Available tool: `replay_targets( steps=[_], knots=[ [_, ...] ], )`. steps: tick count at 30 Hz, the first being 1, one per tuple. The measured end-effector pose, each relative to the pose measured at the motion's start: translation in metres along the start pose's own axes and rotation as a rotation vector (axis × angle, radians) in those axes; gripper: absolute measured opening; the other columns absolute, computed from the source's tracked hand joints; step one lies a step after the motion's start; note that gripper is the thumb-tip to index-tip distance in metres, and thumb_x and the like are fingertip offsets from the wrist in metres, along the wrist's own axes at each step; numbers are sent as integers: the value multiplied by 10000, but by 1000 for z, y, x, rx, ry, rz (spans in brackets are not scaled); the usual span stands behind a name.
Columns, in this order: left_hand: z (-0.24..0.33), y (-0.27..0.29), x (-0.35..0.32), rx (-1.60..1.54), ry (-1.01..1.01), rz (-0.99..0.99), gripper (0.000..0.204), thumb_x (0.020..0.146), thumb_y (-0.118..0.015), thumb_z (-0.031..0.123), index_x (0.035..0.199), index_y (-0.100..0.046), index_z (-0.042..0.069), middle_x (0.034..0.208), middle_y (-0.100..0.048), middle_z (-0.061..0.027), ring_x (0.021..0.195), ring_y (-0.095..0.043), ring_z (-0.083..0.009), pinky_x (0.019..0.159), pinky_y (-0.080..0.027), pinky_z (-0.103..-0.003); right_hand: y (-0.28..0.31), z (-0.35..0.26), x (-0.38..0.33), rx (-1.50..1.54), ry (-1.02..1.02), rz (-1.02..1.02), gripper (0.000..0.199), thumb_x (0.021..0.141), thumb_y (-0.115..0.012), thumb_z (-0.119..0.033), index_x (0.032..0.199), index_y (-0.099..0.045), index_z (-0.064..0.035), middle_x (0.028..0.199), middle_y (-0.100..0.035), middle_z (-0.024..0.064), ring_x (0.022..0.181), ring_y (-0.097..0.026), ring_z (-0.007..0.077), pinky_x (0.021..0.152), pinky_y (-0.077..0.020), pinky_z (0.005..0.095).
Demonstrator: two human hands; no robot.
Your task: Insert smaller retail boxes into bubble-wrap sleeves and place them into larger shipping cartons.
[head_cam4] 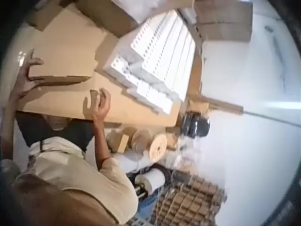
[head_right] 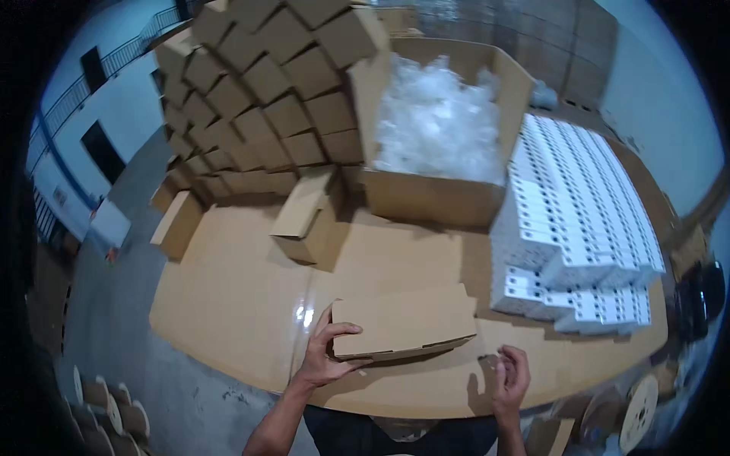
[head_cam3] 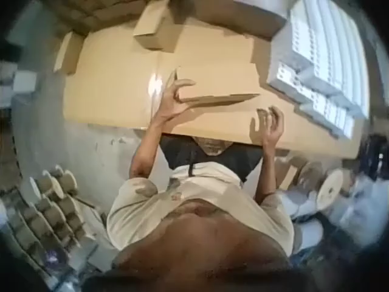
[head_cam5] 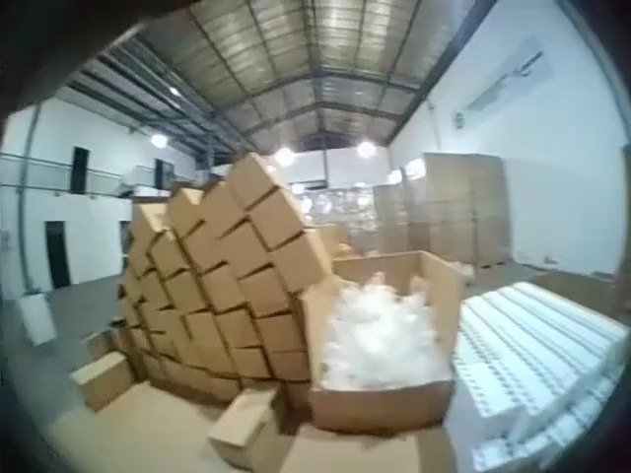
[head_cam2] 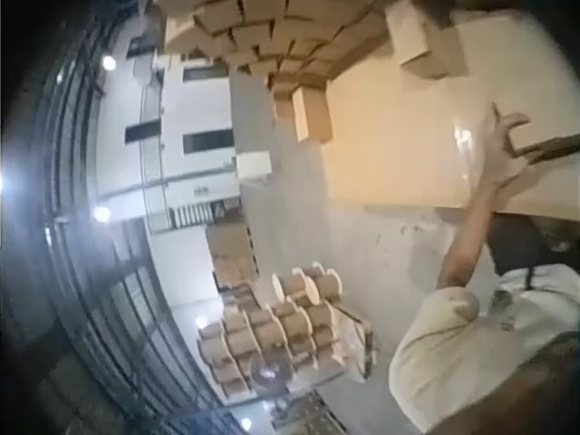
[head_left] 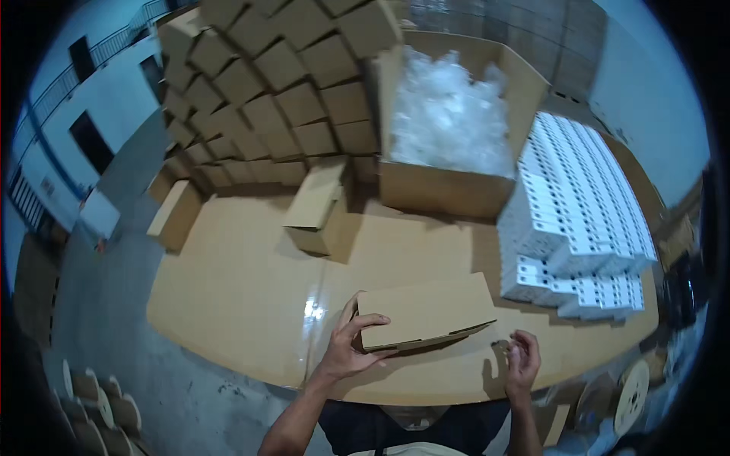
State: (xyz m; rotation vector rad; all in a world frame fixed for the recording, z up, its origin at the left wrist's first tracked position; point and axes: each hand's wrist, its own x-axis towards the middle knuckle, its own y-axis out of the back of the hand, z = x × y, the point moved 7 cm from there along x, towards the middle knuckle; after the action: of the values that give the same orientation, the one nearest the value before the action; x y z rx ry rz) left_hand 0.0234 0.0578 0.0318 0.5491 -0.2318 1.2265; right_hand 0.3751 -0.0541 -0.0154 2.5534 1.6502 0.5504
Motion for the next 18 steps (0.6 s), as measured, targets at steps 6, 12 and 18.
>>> replay_targets(
  steps=[6,12,18],
  knots=[
    [27,98,-9,137,-63,258,648,627,-952,99,1182,-618,105,1279,-563,-171,1252,-518,-351,1033,-451,-433,-24,0,-2,-70,9,-2,234,985,-513,-68,1183,-562,47,1101,-556,97,960,-561,147,844,-491,283],
    [50,200,-21,401,-58,520,722,658,-955,170,1239,-542,58,1210,-558,-87,1134,-559,-210,1005,-454,-348,-27,-4,-4,-150,-17,-27,232,1016,-472,-62,1222,-534,24,1084,-540,80,1002,-528,143,899,-446,283],
    [41,321,-22,366,-41,751,678,706,-894,53,1275,-526,48,1249,-524,-76,1200,-538,-226,1036,-463,-370,-28,-8,-17,-311,91,-90,314,977,-577,-122,1249,-545,33,1140,-575,145,1023,-573,235,903,-483,343]
  ],
)
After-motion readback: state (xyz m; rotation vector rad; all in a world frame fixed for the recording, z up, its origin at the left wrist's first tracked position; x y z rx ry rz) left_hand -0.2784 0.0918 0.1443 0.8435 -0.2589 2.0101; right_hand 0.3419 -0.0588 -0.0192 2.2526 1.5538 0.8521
